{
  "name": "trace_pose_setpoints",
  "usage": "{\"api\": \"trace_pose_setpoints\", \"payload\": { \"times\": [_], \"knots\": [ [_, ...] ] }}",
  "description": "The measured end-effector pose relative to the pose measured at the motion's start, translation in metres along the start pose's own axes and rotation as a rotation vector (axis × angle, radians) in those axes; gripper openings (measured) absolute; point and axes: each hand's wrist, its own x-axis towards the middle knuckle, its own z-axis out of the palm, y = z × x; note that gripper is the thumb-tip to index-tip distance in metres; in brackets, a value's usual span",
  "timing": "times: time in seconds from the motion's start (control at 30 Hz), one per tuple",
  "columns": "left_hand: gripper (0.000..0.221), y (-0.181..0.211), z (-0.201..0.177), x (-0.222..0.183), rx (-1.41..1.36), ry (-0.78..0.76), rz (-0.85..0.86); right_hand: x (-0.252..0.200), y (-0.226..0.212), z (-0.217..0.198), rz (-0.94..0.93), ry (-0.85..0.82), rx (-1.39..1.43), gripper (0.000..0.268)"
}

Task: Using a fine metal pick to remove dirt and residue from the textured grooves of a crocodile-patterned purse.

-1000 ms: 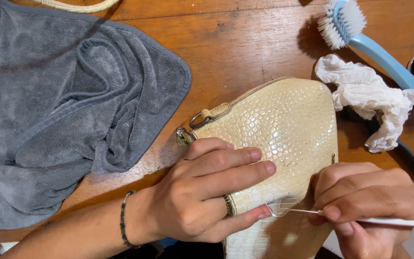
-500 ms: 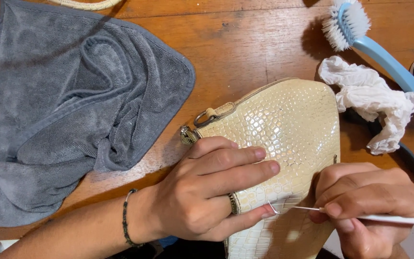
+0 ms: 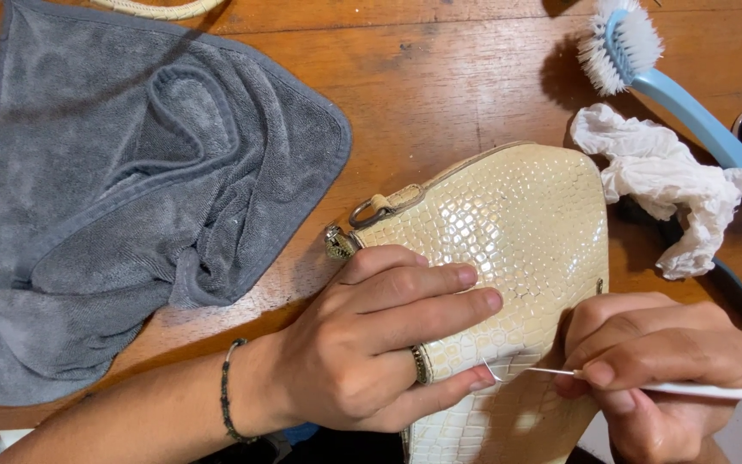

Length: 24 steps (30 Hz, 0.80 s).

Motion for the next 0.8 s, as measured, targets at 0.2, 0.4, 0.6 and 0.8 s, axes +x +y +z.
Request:
{"api": "trace_pose_setpoints", "payload": {
  "times": [0.2, 0.4, 0.6, 0.8],
  "knots": [
    [0.054, 0.0007, -0.0004, -0.0002, -0.005, -0.008, -0.008, -0.0026, 0.0036, 0.0007, -0.012, 0.015, 0.026, 0.02],
    [0.052, 0.0005, -0.0001, -0.0023, 0.013, -0.003, -0.007, -0.0022, 0.0034, 0.0024, -0.014, 0.028, 0.026, 0.022],
    [0.053, 0.0004, -0.0004, -0.0005, -0.013, -0.002, -0.006, -0.0043, 0.0055, 0.0019, -0.016, 0.037, 0.031, 0.019],
    [0.055, 0.0006, -0.0009, 0.0005, -0.009, -0.002, -0.005, -0.0029, 0.0047, 0.0031, -0.024, 0.04, 0.023, 0.019]
  ]
}}
